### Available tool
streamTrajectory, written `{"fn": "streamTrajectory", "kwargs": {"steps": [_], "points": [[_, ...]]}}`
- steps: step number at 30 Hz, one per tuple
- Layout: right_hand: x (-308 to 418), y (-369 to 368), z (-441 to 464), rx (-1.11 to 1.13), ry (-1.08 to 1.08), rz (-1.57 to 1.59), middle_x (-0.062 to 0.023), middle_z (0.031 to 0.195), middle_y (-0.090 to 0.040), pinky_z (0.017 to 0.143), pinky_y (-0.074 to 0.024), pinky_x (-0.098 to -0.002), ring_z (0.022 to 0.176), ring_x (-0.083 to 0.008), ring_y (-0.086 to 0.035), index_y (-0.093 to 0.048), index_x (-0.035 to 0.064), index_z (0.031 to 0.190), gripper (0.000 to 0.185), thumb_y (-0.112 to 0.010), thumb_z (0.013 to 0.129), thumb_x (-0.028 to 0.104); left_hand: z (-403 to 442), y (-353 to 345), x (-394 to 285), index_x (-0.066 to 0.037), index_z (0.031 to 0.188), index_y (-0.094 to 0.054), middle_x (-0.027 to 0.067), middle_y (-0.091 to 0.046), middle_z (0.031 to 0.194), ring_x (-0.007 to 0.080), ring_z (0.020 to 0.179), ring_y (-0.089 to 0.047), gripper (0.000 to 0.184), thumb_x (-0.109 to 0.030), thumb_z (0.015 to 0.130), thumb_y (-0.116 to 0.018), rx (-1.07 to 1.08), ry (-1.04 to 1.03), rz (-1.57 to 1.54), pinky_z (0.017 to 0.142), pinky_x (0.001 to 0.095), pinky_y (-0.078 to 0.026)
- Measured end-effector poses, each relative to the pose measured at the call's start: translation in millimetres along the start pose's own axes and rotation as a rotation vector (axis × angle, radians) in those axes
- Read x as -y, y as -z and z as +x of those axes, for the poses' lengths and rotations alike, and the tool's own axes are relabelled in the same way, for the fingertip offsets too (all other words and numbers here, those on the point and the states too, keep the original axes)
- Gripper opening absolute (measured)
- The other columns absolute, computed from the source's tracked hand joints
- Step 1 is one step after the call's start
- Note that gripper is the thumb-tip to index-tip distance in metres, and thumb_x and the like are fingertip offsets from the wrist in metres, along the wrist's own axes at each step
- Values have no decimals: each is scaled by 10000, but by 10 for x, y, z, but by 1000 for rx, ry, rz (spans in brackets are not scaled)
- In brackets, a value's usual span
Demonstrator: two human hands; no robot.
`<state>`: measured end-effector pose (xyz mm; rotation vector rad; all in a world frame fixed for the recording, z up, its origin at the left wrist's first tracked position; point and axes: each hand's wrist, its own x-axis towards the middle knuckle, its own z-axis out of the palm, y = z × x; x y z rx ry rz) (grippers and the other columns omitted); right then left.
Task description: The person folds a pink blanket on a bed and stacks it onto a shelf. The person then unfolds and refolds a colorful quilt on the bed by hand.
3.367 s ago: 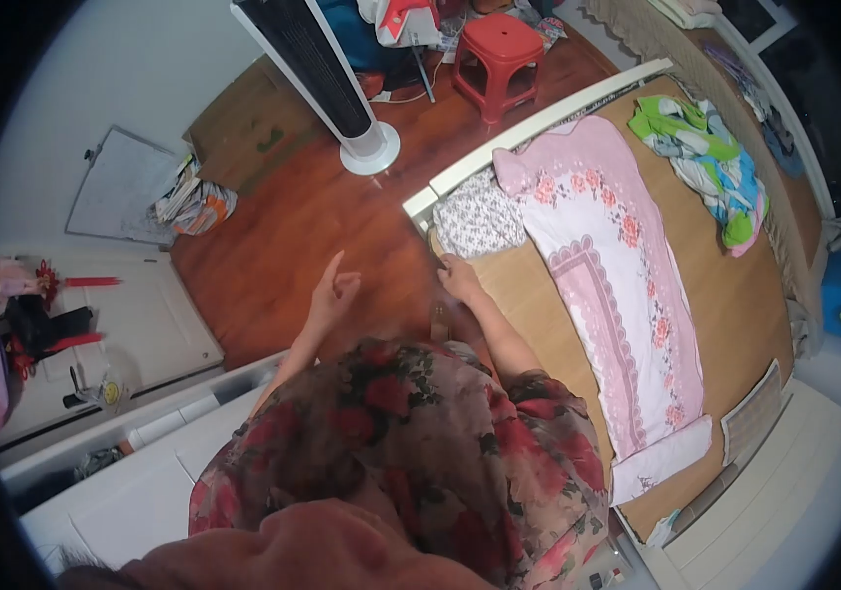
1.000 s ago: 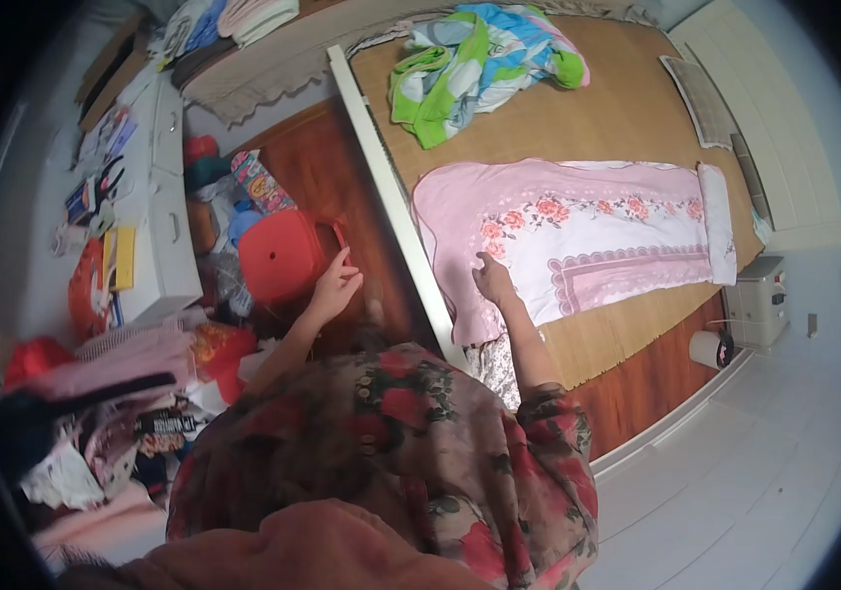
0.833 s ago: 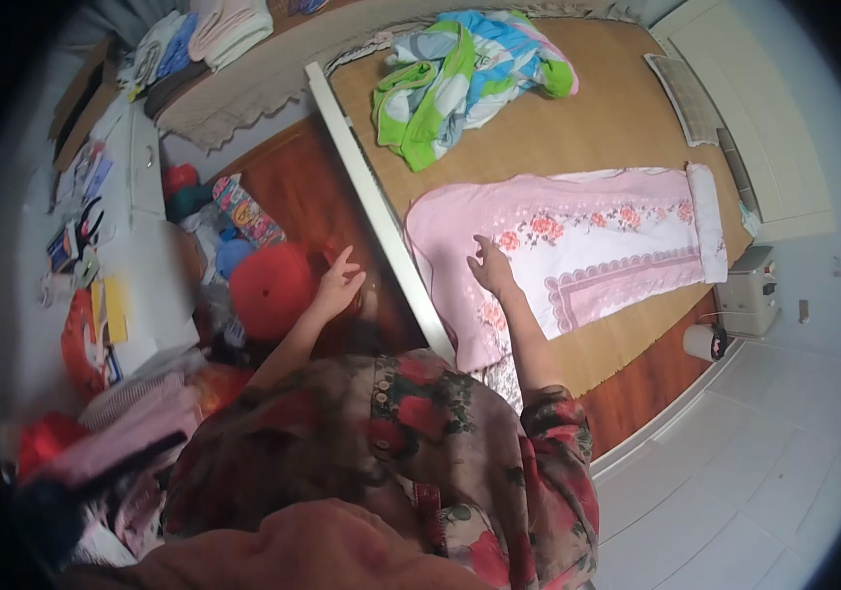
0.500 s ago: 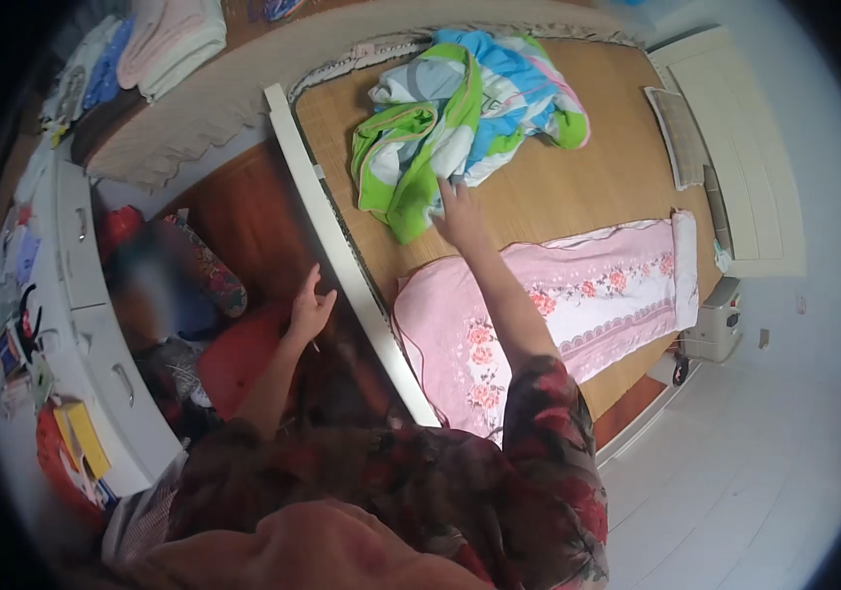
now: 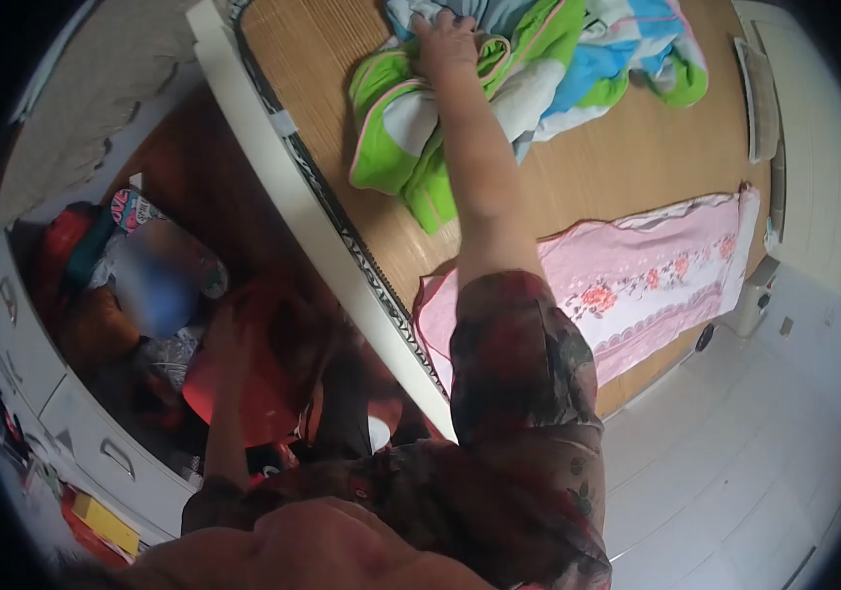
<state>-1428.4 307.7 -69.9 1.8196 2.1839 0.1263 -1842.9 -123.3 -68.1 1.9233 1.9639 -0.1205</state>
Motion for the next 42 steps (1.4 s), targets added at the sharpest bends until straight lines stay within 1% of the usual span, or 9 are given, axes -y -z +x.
{"fn": "streamTrajectory", "kwargs": {"steps": [3,6,13,23,28,31,35,37,42], "points": [[-145,-343,-258,-57,-143,19,-182,1343,-438,896,-420,-430,1169,-334,-477,-352,77,1362,602,-568,837,277,-170,-220,252,-1,1260,-465,215,-514,1220,394,1137,-481,506,-299,864,-568,86,85,-113,968,443,-378],[-417,-311,-551,13,-185,137,-172,903,-673,737,-527,-421,862,-346,-659,-564,120,1099,281,-423,860,166,-237,-376,434,2,1245,-482,225,-521,1210,405,1114,-495,490,-309,873,-550,151,135,-209,959,453,-383],[-1406,-433,-1666,421,-615,118,-191,1136,-610,880,-476,-441,1070,-336,-588,-666,86,1027,308,-439,914,261,-346,-470,544,-2,1187,-529,222,-565,1141,380,1077,-528,455,-335,877,-536,205,144,-116,961,512,-363],[-2138,-962,-3386,494,-1009,136,-186,1124,-616,874,-474,-434,1072,-337,-582,-620,94,1077,383,-433,906,380,-189,-391,426,-35,1198,-532,205,-583,1128,358,1043,-559,498,-389,848,-555,265,123,-64,962,530,-371],[-2143,-733,-3073,313,-780,129,-218,1035,-632,821,-474,-469,991,-368,-603,-603,127,1066,380,-399,899,401,98,-680,862,5,1161,-561,253,-573,1145,411,1077,-531,688,-594,848,-434,540,285,36,945,470,-395],[-2167,-698,-2942,248,-703,234,-212,1043,-617,793,-451,-515,968,-385,-592,-557,147,1163,418,-425,891,435,47,-1017,1145,19,1131,-573,272,-571,1128,413,1080,-529,714,-612,858,-380,629,126,70,941,472,-393],[-1309,-318,-3613,-303,-446,165,-155,1141,-520,838,-402,-504,1010,-350,-515,-495,190,1272,511,-635,788,279,13,-1016,1140,40,1086,-592,300,-569,1102,415,1084,-526,768,-639,874,-301,717,-84,130,935,476,-390],[-848,-134,-4175,-292,-456,370,-165,1151,-508,843,-404,-476,1000,-352,-506,-505,153,1248,544,-686,735,166,-49,-515,571,62,1032,-603,331,-574,1036,420,1050,-546,771,-608,903,-245,871,104,173,927,469,-392],[-160,-8,-5679,-106,-533,877,-229,1136,-499,920,-415,-427,1062,-388,-490,-475,4,1232,456,-618,807,86,-498,-550,640,65,1013,-596,319,-581,1029,449,1011,-553,735,-562,929,-221,739,-85,212,905,498,-401]]}}
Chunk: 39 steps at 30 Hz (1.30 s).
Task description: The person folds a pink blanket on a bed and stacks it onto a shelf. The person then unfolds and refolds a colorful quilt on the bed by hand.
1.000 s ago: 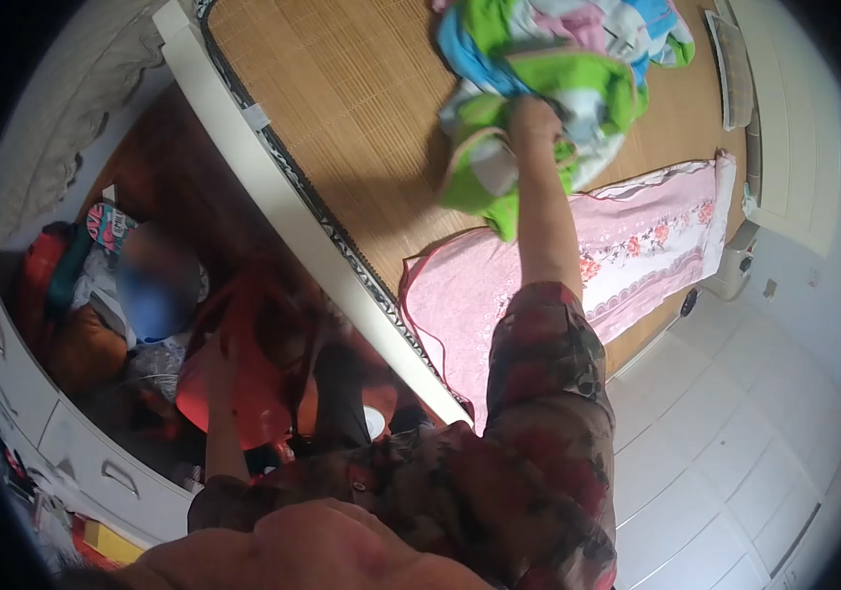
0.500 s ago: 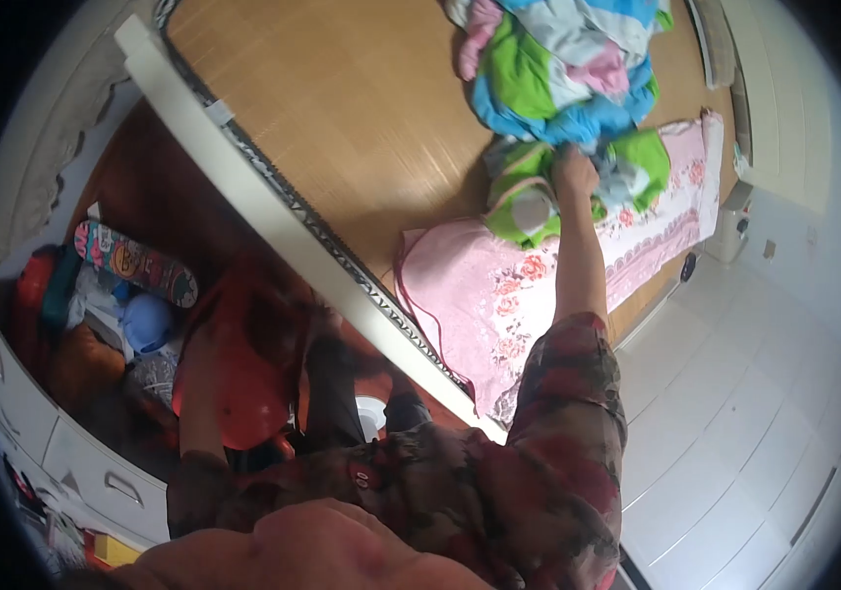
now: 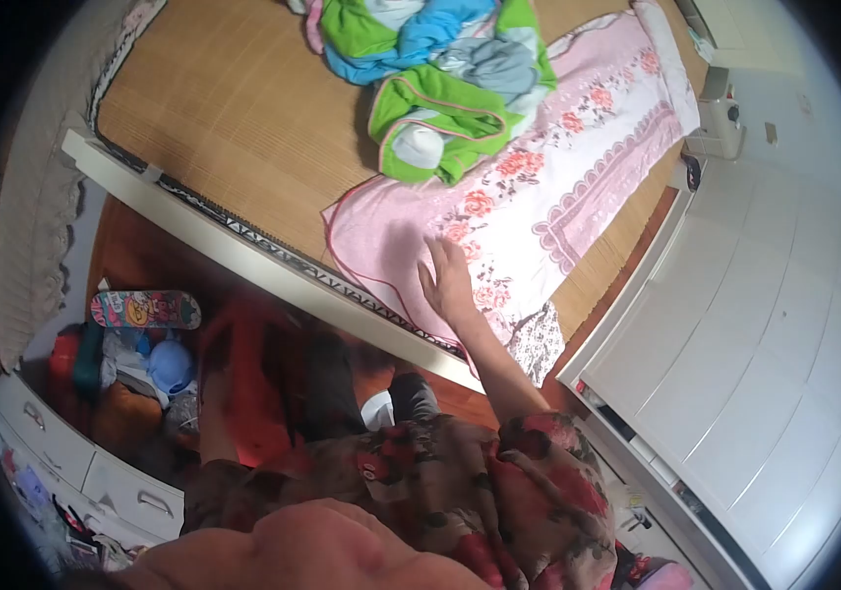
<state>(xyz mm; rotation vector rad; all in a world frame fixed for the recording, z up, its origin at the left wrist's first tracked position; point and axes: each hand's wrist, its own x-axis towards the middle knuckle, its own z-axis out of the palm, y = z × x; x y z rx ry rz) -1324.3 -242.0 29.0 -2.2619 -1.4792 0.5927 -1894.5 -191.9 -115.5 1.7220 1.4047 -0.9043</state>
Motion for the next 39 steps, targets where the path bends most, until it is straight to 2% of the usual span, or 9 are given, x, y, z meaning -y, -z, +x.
{"fn": "streamTrajectory", "kwargs": {"steps": [5,7,13,19,23,26,33,35,39], "points": [[-239,503,-1027,11,-184,87,-231,1122,-511,881,-445,-416,1027,-386,-519,-485,29,1233,428,-600,828,108,-382,-69,32,28,1077,-569,305,-591,1015,473,976,-555,660,-526,939,-238,-79,-99,118,879,529,-407],[-311,760,-1337,-26,-232,87,-221,1119,-518,853,-457,-416,1001,-384,-531,-496,40,1225,421,-603,825,121,-580,76,-20,-43,1144,-549,305,-592,1016,471,950,-567,567,-488,949,-256,-153,-22,105,863,533,-420],[-604,1211,-2233,-119,-250,185,-215,1073,-528,855,-450,-423,998,-373,-526,-524,24,1179,403,-601,797,123,-1855,961,-190,-1,1204,-499,271,-593,1080,391,985,-592,530,-439,962,-322,-81,95,387,834,470,-476],[-878,1461,-3099,15,-243,213,-217,1025,-526,842,-456,-426,978,-378,-536,-528,30,1179,394,-577,809,159,-3960,1911,-1252,6,1238,-472,244,-584,1109,354,992,-593,534,-433,966,-336,-511,136,-363,835,450,-483],[-968,1553,-3603,-10,-375,249,-212,1014,-526,828,-462,-437,970,-374,-543,-545,64,1157,362,-572,810,164,-5060,2285,-2141,11,1260,-455,226,-579,1128,330,998,-594,539,-429,969,-346,-707,-92,-928,835,436,-488],[-938,1595,-3775,-129,-387,281,-206,1026,-529,835,-460,-432,983,-369,-542,-549,68,1156,352,-577,825,186,-5498,2516,-2822,15,1277,-441,212,-575,1142,311,1002,-594,544,-426,970,-353,-759,-316,-1137,836,426,-491],[-247,2458,-3326,-416,-176,489,-188,1126,-533,882,-443,-399,1025,-350,-535,-534,25,1171,385,-599,852,231,-5093,2317,-3476,16,1323,-403,145,-525,1198,246,1021,-569,482,-324,981,-407,-871,-684,-1213,828,366,-510],[-159,2718,-3275,-483,-71,625,-189,1136,-522,899,-434,-381,1048,-350,-524,-520,28,1200,390,-570,875,238,-4973,2070,-3752,14,1284,-436,135,-538,1172,235,998,-579,429,-287,981,-408,-782,-929,-1078,820,381,-520],[-474,3161,-3677,-592,-39,642,-189,1170,-509,936,-408,-365,1089,-343,-510,-490,11,1237,425,-505,911,283,-4601,1498,-4451,-2,1148,-494,103,-565,1057,212,924,-594,314,-249,972,-412,-426,-1020,-1242,791,376,-534]]}}
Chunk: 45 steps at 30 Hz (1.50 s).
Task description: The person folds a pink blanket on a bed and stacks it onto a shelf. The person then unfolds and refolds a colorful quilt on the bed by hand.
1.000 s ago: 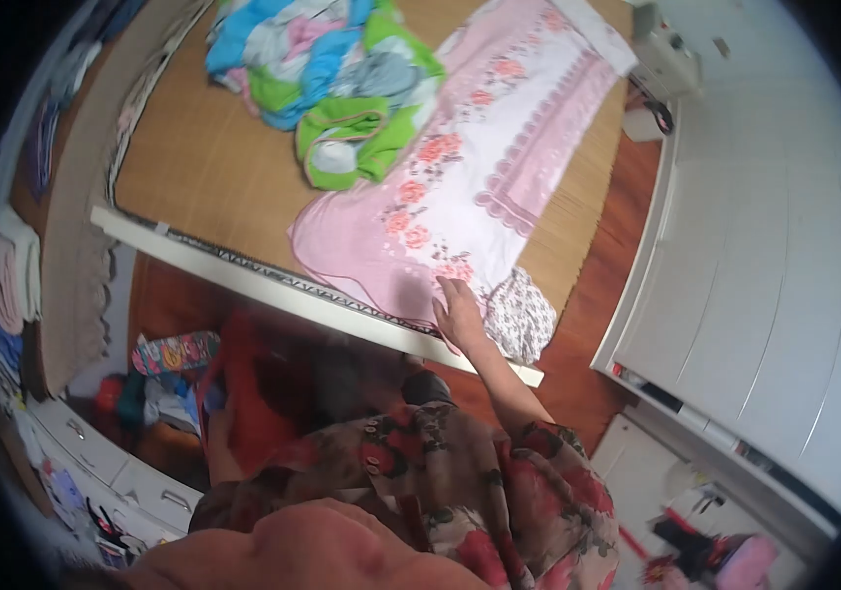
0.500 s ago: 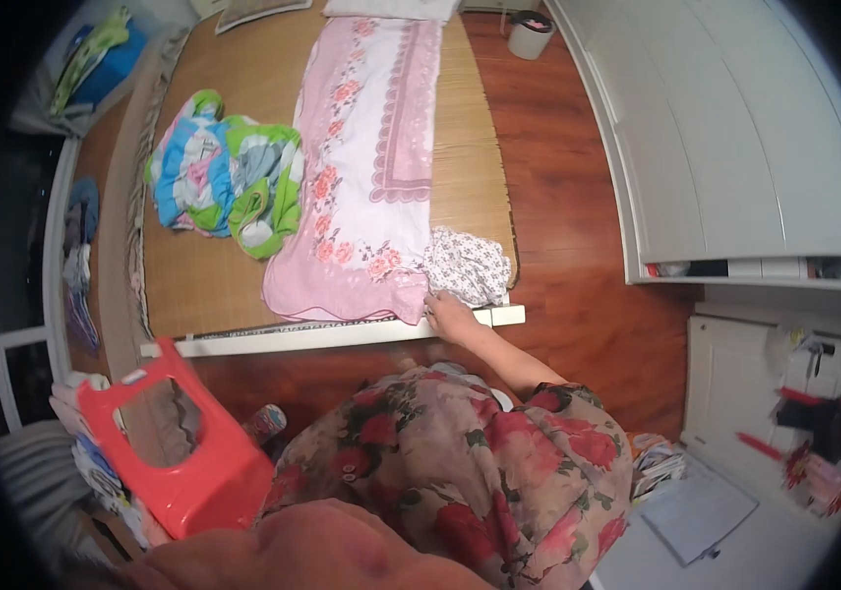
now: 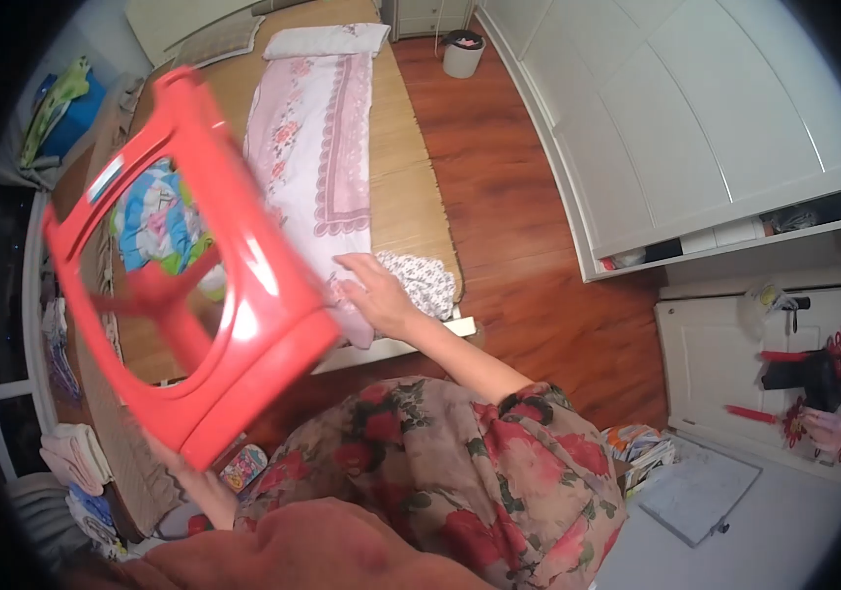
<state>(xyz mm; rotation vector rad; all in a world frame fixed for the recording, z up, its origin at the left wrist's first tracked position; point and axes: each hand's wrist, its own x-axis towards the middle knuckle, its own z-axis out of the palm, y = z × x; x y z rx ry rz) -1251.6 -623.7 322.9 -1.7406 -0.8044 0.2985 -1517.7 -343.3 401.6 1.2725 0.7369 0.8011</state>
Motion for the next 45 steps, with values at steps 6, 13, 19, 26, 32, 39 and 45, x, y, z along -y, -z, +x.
{"fn": "streamTrajectory", "kwargs": {"steps": [6,13,19,26,32,39,45], "points": [[-465,1636,-494,-181,-223,610,-143,1290,-494,1007,-355,-323,1202,-182,-450,-427,-55,1296,520,-265,1009,348,-387,-1923,926,-6,1063,-526,82,-594,947,171,835,-607,290,-240,972,-381,123,264,-153,701,311,-526],[-1284,3418,-658,-334,-395,651,-67,901,-634,694,-489,-238,771,-96,-584,-597,-30,1031,331,-417,982,244,-882,-3928,1642,50,1018,-596,74,-635,871,129,756,-604,473,-355,996,-354,333,312,82,643,289,-507],[-1504,4142,-542,-473,-493,743,-83,910,-645,723,-506,-270,799,-124,-602,-608,-47,998,306,-480,960,229,-935,-4528,2032,-10,1077,-602,126,-650,861,244,713,-634,306,-255,935,-487,508,-159,850,672,350,-499],[-1990,4503,-288,-604,-523,498,-107,948,-654,768,-509,-299,854,-157,-619,-620,-46,976,334,-500,954,264,-1101,-4515,2537,-31,1105,-603,147,-635,822,288,640,-609,300,-190,851,-577,588,-111,748,618,375,-485],[-2639,4973,456,-599,-538,550,-127,981,-647,768,-495,-324,859,-177,-608,-617,-57,986,377,-497,954,299,-993,-4972,2619,-22,1090,-606,121,-628,746,236,635,-626,295,-205,859,-600,487,160,640,618,326,-491],[-4336,5231,1864,-633,-730,579,-142,1042,-617,798,-485,-352,920,-221,-599,-571,-81,1078,413,-440,969,295,-750,-5892,3301,22,1119,-576,24,-582,702,90,613,-544,297,-163,887,-591,341,364,621,576,244,-457],[-5857,5284,2645,-613,-938,659,-144,1118,-583,851,-484,-372,976,-246,-587,-524,-62,1151,458,-429,957,341,-718,-6580,3663,-1,1116,-584,58,-619,756,116,607,-567,287,-150,871,-609,375,370,580,579,257,-468]]}}
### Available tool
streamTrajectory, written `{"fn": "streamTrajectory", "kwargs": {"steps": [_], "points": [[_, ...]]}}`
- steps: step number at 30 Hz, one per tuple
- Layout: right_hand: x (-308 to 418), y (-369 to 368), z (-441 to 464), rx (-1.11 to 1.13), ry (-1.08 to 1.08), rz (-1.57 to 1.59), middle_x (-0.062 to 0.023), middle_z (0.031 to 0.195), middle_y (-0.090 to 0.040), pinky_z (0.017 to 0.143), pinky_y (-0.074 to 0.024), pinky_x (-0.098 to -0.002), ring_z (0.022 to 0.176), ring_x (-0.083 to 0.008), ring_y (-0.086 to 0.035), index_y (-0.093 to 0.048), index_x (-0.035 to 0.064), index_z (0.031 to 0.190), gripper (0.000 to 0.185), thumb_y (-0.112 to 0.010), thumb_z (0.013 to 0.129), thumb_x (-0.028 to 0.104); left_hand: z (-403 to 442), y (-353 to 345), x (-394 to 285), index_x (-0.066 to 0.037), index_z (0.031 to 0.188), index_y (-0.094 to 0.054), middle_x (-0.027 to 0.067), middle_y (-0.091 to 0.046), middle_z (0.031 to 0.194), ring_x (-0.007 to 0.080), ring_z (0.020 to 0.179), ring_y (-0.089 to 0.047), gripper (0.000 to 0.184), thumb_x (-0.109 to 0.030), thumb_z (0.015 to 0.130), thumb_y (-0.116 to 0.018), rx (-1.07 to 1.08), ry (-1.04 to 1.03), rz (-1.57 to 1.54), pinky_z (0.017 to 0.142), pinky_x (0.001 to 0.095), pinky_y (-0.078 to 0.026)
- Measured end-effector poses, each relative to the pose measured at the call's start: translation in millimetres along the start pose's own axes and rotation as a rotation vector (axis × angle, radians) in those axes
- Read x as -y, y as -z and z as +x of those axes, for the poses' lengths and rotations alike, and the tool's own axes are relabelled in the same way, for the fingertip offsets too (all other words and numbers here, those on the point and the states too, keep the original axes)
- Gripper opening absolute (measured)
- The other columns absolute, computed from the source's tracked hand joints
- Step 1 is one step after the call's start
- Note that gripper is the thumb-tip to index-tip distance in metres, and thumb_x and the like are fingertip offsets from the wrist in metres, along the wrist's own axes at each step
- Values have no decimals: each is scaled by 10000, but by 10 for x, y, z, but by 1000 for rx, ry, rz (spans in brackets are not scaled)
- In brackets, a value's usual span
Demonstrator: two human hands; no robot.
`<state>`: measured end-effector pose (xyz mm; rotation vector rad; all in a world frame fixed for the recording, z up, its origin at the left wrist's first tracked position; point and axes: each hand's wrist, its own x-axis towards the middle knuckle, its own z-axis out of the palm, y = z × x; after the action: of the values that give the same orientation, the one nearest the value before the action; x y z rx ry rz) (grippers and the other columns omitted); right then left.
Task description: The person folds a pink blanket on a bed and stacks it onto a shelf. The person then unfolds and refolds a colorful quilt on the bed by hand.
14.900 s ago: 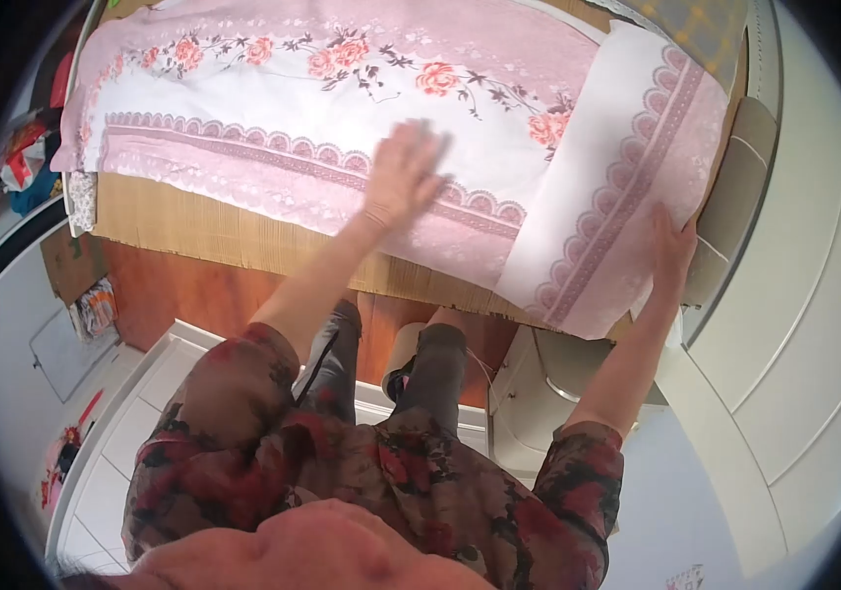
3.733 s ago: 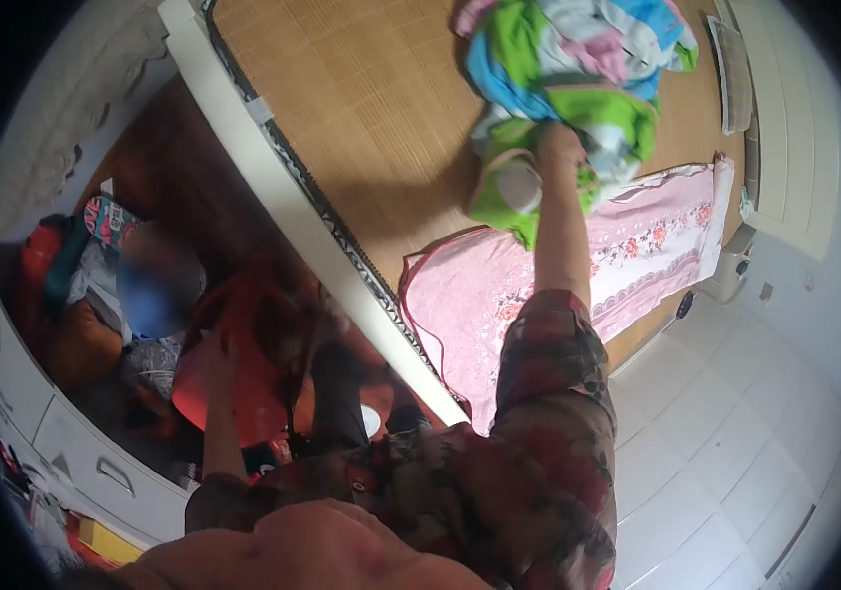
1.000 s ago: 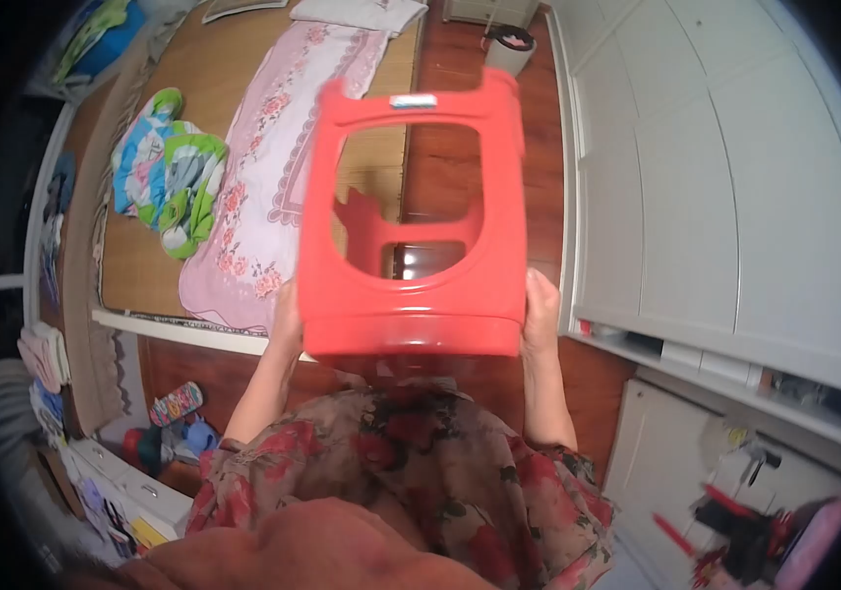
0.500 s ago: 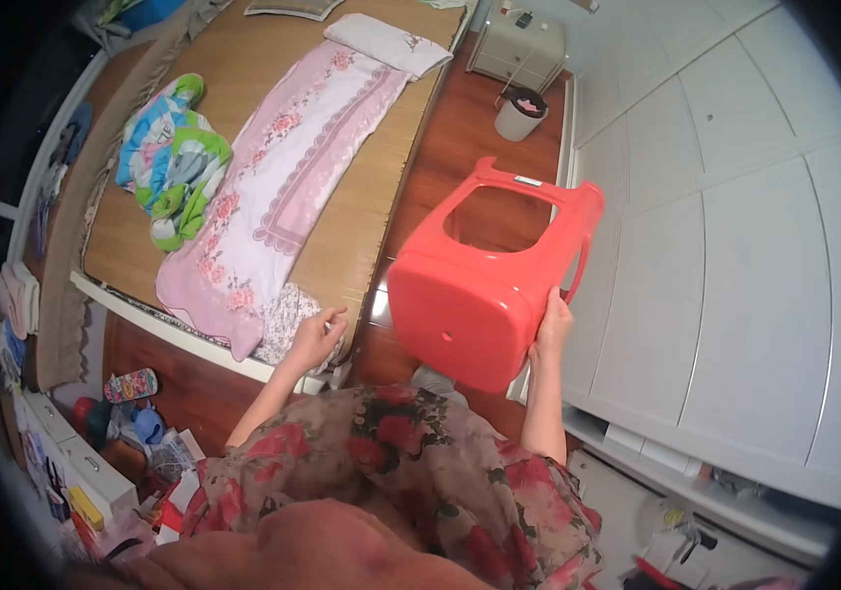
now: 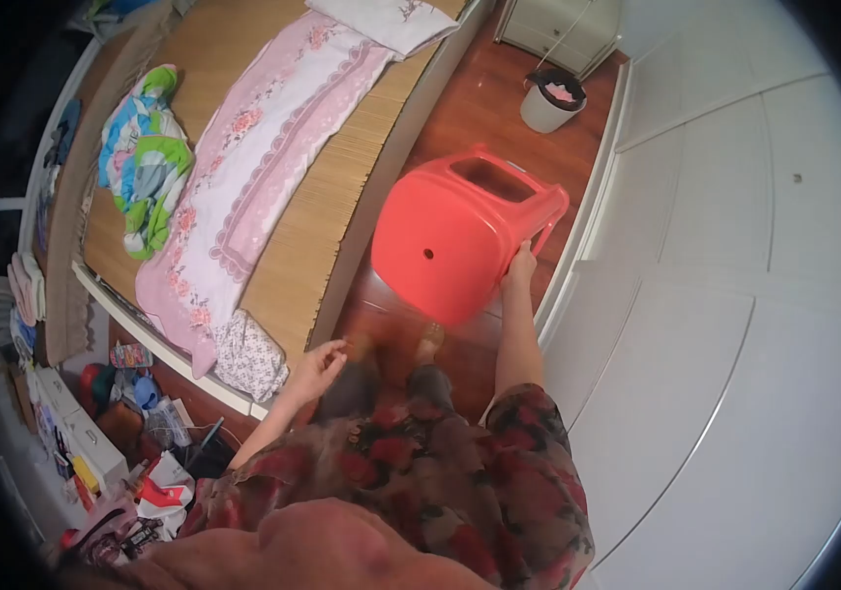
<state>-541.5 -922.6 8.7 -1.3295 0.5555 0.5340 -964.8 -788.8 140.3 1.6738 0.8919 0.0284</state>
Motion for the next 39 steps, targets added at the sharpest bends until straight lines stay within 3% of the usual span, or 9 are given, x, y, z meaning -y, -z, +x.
{"fn": "streamTrajectory", "kwargs": {"steps": [9,11,22,25,27,31,33,36,39], "points": [[-169,-78,1156,76,-212,-122,-124,1055,-615,835,-497,-383,933,-260,-613,-539,1,1130,437,-476,909,373,1026,-266,659,-26,1113,-584,83,-631,766,114,607,-578,271,-133,866,-612,74,272,-145,586,254,-477],[-171,13,1345,71,-229,-148,-124,1050,-618,834,-498,-382,929,-261,-614,-542,0,1124,438,-472,910,376,1353,-313,589,-31,1115,-585,80,-632,771,108,611,-578,267,-122,865,-612,69,163,75,587,248,-476],[49,333,1933,-65,-68,101,-121,1024,-632,827,-501,-376,908,-266,-623,-557,-5,1093,451,-451,916,396,1993,215,425,-14,1129,-577,103,-648,794,143,632,-620,288,-124,864,-604,34,186,89,586,280,-489],[-107,856,2225,-166,357,-533,-172,1028,-635,804,-502,-390,929,-303,-624,-560,-29,1105,520,-419,923,438,2067,423,284,-23,1159,-553,84,-656,886,144,756,-645,279,-128,901,-552,53,257,20,653,271,-500],[-9,564,1872,-427,648,-1440,-231,1015,-624,797,-491,-429,957,-351,-608,-550,-38,1132,511,-457,915,415,2137,593,24,-19,1155,-559,89,-664,869,157,765,-652,284,-135,896,-556,65,294,136,664,267,-502],[-91,-342,1019,-176,722,-1462,-256,1113,-578,847,-459,-478,1000,-404,-569,-527,-2,1206,465,-568,864,311,2115,766,-44,-30,1150,-570,92,-650,781,182,649,-643,319,-173,867,-604,-47,125,120,603,299,-503],[-264,-543,858,170,721,-1283,-258,1171,-547,895,-433,-476,1047,-419,-540,-497,6,1247,505,-569,853,314,2083,901,-227,-37,1142,-574,81,-645,767,187,642,-637,313,-185,867,-600,-97,52,169,612,302,-505],[-357,-1031,357,204,826,-1430,-252,1028,-610,828,-465,-438,964,-395,-587,-532,-50,1174,439,-586,829,216,2051,1213,-383,-32,1128,-577,97,-641,765,211,670,-636,313,-191,859,-605,-78,227,80,634,311,-503],[-309,-1370,333,412,836,-1606,-247,998,-610,778,-471,-449,907,-391,-597,-536,-50,1159,445,-602,814,224,1933,1377,150,-26,1118,-576,122,-635,763,228,701,-633,315,-190,851,-607,-338,87,114,654,322,-499]]}}
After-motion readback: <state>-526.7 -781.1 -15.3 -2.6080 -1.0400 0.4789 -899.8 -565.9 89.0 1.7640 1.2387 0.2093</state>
